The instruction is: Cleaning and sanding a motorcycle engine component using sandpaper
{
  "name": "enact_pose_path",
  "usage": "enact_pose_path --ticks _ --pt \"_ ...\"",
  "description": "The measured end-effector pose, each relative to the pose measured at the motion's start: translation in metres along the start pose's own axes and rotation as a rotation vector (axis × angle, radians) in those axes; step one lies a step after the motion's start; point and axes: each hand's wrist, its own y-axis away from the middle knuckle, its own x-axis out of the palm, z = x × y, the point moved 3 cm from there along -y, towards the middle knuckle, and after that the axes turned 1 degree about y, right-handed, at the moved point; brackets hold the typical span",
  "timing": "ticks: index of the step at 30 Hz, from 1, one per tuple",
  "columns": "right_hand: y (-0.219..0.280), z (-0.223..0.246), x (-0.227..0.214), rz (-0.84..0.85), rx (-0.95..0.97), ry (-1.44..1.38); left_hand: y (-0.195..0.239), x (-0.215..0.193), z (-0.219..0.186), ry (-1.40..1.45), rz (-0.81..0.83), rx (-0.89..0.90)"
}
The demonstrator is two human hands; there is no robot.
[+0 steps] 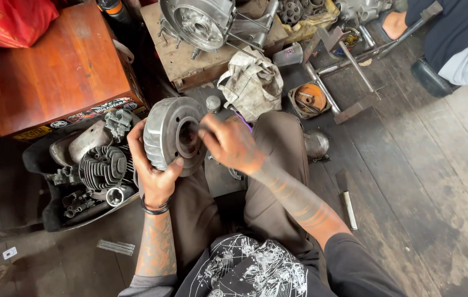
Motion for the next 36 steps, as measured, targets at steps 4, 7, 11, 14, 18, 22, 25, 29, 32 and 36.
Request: enact_pose_path --ticks 4,7,11,14,18,22,25,29,32,36 --pt "0.004 0.003 0.009 -0.112 -0.083 0.215 -0.001 0.0 -0.001 -0.021 0.002 0.002" --pt "-0.003 0.003 -0.004 -0.09 -0.095 0.098 0.0 -0.003 0.002 -0.021 0.012 0.006" --pt "0.003 -0.005 0.013 -0.079 -0.044 0.179 -0.002 0.001 0.0 -0.038 0.007 0.014" --pt "0.006 -0.003 0.009 -0.032 -0.049 0.076 -0.001 -0.003 0.001 -0.022 0.029 -0.003" --pt "-0.001 -0.002 -0.001 -0.119 -0.136 0.14 0.001 0.0 -0.002 -0.1 0.041 -0.006" --pt "0.005 -0.012 0.002 -0.035 -0.112 0.224 0.001 0.002 -0.004 -0.028 0.024 0.009" --pt "0.011 -0.018 0.008 -0.016 -0.064 0.251 0.001 0.008 -0.006 -0.026 0.019 0.01" --pt "0.005 -0.005 -0.01 0.003 -0.014 0.078 0.001 0.007 -0.001 -0.04 0.027 0.021" --pt "0.004 -0.019 -0.001 -0.06 -0.013 0.211 -0.002 0.011 0.004 -0.052 0.039 0.021" --pt "0.009 -0.013 -0.003 -0.023 -0.002 0.037 -0.002 0.01 -0.002 -0.041 0.05 0.007"
